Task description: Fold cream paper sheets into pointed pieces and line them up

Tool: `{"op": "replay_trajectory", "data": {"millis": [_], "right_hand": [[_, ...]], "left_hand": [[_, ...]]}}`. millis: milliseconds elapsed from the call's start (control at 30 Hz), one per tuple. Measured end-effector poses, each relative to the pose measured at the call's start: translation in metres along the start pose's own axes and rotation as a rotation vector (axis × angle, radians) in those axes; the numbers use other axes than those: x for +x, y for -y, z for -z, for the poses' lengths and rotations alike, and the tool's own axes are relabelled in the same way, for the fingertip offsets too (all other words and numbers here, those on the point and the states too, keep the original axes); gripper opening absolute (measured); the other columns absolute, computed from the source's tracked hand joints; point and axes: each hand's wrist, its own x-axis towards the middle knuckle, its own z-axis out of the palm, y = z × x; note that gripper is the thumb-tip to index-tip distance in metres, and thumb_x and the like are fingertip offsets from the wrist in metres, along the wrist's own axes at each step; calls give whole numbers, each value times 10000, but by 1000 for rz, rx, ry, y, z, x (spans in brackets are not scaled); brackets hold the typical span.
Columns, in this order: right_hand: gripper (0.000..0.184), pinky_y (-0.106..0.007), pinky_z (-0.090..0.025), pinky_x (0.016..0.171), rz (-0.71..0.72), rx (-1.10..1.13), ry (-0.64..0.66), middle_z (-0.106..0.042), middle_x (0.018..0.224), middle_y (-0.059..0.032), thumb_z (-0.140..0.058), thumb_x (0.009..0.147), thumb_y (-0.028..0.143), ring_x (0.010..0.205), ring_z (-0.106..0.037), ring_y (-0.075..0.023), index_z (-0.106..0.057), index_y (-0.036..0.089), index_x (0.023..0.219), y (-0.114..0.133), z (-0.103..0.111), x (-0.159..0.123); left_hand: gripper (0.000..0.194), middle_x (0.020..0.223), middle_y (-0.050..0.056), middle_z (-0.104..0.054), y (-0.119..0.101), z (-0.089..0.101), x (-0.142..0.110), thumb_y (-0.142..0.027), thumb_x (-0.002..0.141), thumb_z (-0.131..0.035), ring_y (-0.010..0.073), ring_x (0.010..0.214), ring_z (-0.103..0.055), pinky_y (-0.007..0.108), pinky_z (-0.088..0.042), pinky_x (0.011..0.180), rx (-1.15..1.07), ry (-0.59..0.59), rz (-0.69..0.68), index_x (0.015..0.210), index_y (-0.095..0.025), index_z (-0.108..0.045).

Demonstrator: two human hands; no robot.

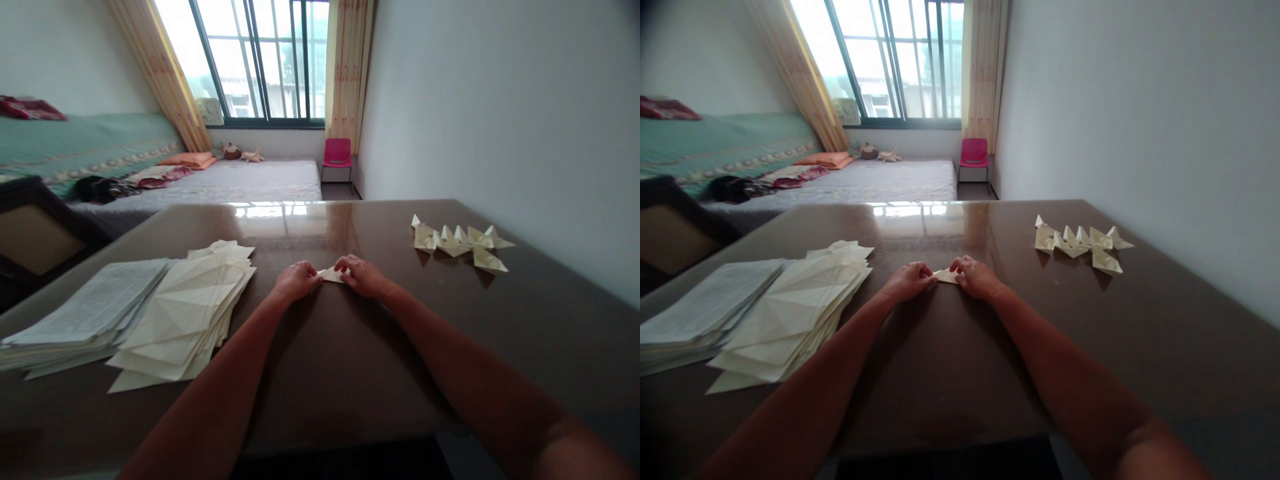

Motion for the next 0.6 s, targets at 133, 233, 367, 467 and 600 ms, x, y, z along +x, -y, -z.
{"op": "replay_trajectory", "data": {"millis": [133, 233, 367, 467, 600], "right_hand": [[430, -273, -449, 801, 26, -39, -19, -429, 1368, -54, -498, 875, 347, 1071, -558, -196, -491, 279, 1300, 2, -4, 0], [420, -288, -461, 810, 3, -83, -2, -370, 1429, -43, -446, 907, 368, 1126, -539, -213, -475, 301, 1321, 6, -6, 2], [322, -275, -458, 783, 6, -61, -7, -411, 1399, -18, -443, 913, 363, 1058, -574, -187, -553, 304, 1209, 10, -5, 3], [260, -259, -441, 752, -17, 4, -64, -513, 1282, -21, -464, 905, 378, 973, -591, -169, -574, 268, 1113, 11, -7, 4], [221, -254, -419, 740, -45, 52, -110, -589, 1137, -26, -482, 896, 383, 908, -586, -164, -580, 243, 1036, 10, -10, 6]], "left_hand": [[227, 723, 42, -690, 2, -1, 4, -381, 690, -649, 175, 673, -611, 242, -408, 596, -80, 1, -5, 794, -185, -697], [213, 671, 30, -669, 3, -4, 5, -333, 659, -673, 147, 606, -578, 228, -386, 545, -152, 4, -4, 776, -156, -690], [230, 657, 6, -646, 3, -6, 5, -319, 660, -674, 117, 580, -547, 204, -376, 518, -208, -7, -20, 808, -143, -677], [234, 676, 5, -643, 2, -6, 3, -346, 662, -674, 117, 603, -545, 203, -387, 529, -266, -36, -52, 781, -145, -668], [261, 591, -7, -609, 1, -5, 0, -407, 725, -616, 111, 552, -530, 201, -380, 505, -326, -33, -66, 752, -151, -655]]}}
